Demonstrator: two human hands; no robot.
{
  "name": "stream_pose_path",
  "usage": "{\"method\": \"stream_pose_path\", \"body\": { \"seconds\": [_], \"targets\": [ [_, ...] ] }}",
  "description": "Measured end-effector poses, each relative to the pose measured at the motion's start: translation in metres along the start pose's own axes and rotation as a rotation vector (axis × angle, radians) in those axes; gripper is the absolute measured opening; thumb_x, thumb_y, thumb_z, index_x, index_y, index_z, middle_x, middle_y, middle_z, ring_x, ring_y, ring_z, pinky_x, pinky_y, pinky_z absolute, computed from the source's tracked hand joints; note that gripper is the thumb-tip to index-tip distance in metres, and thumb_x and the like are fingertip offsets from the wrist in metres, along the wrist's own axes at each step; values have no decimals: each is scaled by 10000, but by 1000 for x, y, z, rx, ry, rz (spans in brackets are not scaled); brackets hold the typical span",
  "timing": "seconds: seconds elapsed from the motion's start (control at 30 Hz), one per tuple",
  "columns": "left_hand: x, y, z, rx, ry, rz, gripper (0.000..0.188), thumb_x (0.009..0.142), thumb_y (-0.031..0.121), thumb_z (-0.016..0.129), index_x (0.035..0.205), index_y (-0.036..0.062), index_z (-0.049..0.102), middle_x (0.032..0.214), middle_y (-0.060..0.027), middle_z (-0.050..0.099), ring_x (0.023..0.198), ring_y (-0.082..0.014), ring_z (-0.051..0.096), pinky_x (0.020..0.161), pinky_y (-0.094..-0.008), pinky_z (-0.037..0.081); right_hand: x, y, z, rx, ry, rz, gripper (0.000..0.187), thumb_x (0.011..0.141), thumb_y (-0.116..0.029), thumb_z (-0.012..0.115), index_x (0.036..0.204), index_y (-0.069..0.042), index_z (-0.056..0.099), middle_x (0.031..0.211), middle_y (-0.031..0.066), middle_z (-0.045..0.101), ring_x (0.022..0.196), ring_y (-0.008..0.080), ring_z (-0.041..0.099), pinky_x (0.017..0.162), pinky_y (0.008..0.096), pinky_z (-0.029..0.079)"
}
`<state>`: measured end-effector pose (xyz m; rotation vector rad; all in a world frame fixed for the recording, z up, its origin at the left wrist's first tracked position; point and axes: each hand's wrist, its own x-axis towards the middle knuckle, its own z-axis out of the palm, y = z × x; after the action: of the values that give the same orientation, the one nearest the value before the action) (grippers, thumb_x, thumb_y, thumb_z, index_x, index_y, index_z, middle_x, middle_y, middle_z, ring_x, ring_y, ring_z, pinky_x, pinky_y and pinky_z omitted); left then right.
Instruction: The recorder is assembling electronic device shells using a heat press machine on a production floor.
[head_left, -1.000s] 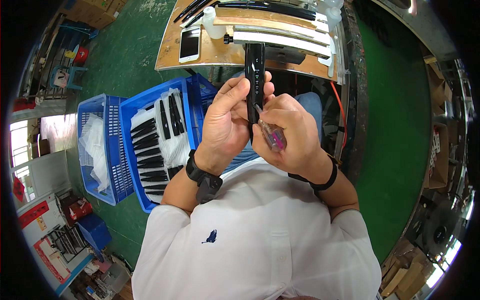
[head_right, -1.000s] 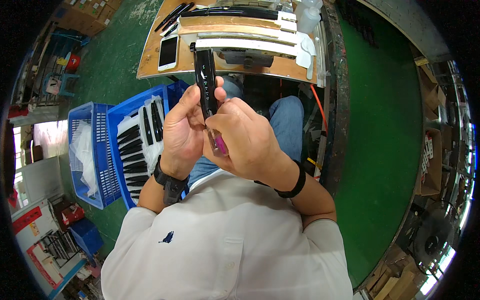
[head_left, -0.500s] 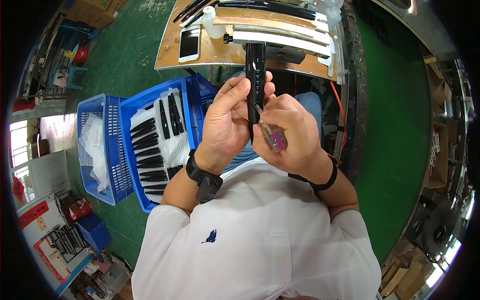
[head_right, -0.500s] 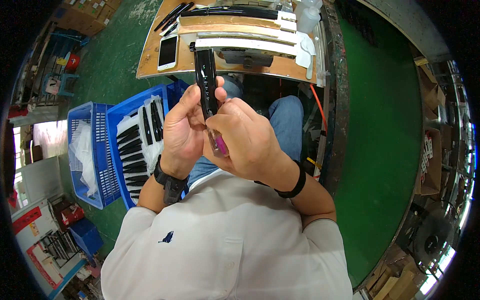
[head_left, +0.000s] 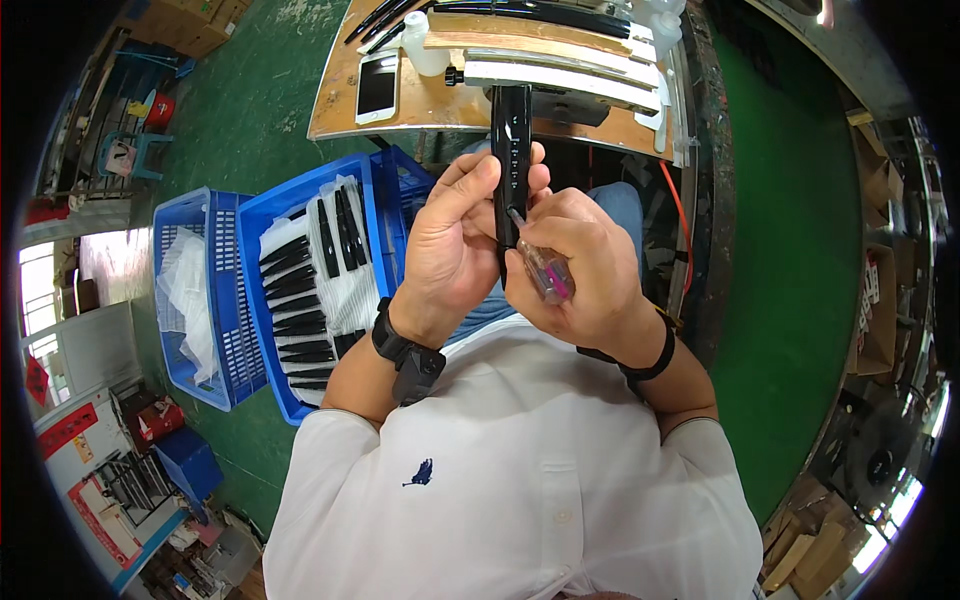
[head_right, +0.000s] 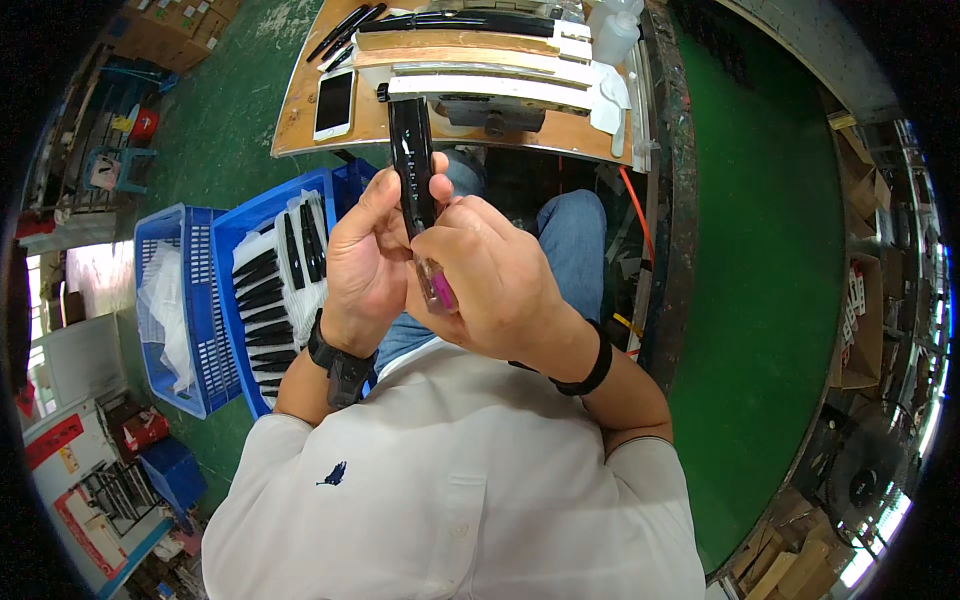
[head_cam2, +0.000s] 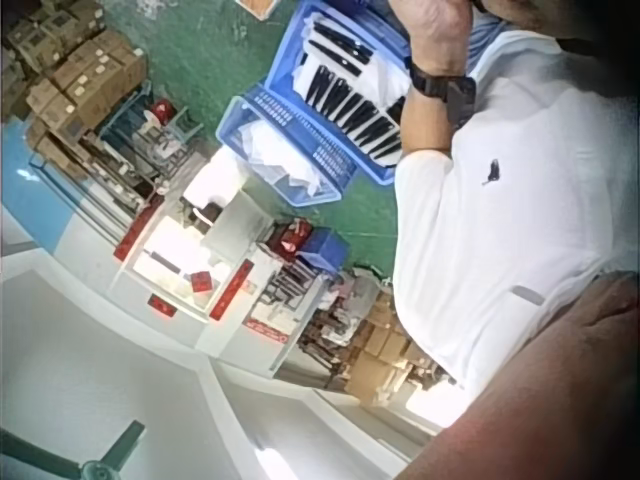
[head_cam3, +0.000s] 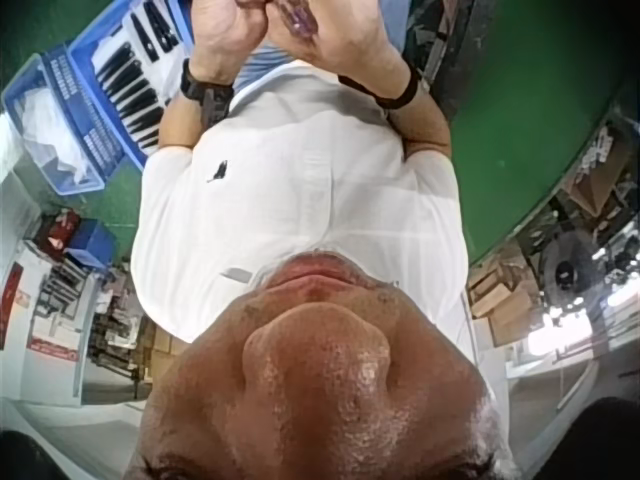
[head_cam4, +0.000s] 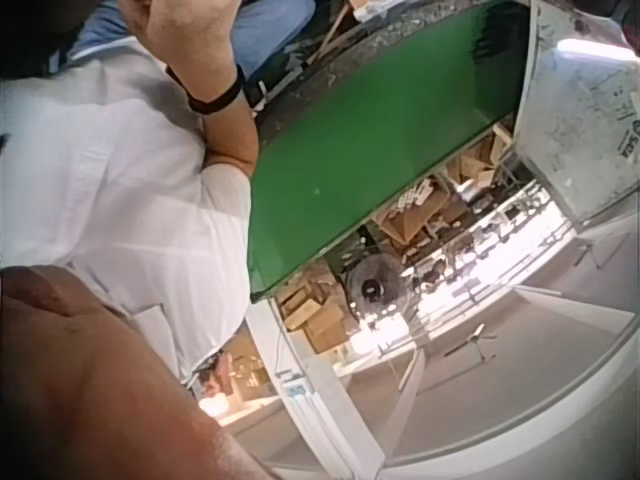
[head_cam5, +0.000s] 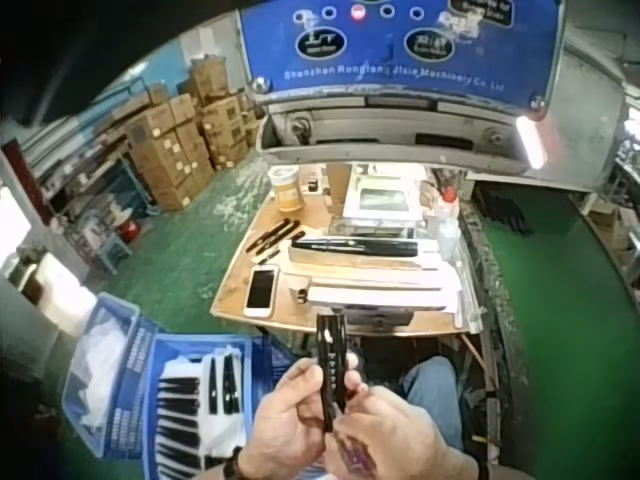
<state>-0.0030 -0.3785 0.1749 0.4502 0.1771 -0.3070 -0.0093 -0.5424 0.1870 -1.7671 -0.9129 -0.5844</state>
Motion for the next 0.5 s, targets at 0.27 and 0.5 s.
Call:
{"method": "stream_pose_path", "body": {
  "seconds": [0.27,0.5],
  "targets": [
    [0,0,-1,-10,2,-9,217,1053,118,654,1230,-7,655,1329,-241,694,1146,-283,733,1029,-423,599,0,0,1,-12,2,-2,505,748,98,805,1158,-19,536,837,152,622,715,327,642,681,403,568],
    [0,1,-2,-2,5,-2,208,1049,115,657,1218,-3,688,1311,-232,708,1143,-278,734,1017,-403,602,-1,4,6,-10,36,-23,455,675,114,805,1055,6,579,873,121,566,704,323,592,625,390,526]
  ]
}}
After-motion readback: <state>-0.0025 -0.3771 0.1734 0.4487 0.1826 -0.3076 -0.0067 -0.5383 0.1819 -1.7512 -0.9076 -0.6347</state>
